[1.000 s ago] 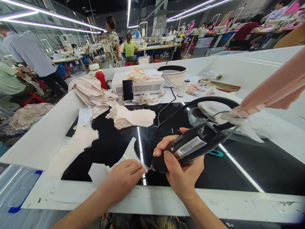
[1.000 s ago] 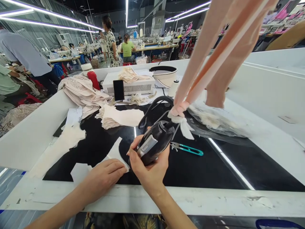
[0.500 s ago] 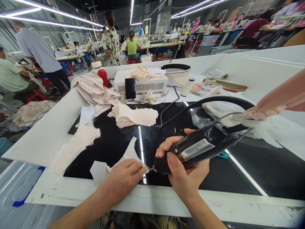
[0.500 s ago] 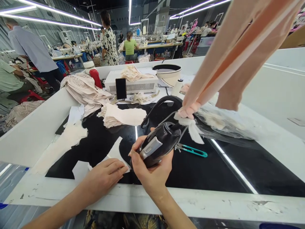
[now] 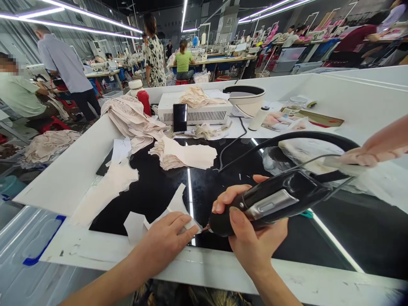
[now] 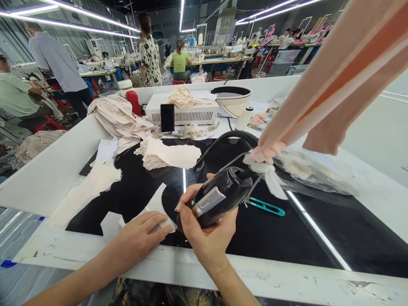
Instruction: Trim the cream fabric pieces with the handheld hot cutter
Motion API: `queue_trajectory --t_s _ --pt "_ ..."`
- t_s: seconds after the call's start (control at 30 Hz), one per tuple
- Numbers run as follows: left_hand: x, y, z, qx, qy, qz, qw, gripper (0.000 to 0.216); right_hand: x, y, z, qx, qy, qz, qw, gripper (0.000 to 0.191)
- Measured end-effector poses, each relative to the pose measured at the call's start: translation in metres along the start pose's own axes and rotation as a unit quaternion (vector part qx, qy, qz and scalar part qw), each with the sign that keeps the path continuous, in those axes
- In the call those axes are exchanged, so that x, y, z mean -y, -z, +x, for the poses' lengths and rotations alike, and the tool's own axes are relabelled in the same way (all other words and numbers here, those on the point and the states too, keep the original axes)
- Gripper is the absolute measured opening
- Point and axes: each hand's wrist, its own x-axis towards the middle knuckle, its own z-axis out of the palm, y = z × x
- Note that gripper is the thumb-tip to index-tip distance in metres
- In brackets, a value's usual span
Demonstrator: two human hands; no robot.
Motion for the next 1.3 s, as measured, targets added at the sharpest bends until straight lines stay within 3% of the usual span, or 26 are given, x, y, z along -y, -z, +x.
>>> queue_trajectory --t_s 0.6,1.3 --pt "-0.003 -0.003 0.005 -0.051 0.024 -0.015 0.998 0.024 -0.011 -0.006 0.011 -0.006 -0.004 -0.030 1.000 0.045" --pt "-0.015 -0.004 0.000 -0.036 0.054 -0.010 0.998 0.024 -0.013 -0.012 0.010 0.000 -0.012 -0.018 1.000 0.045"
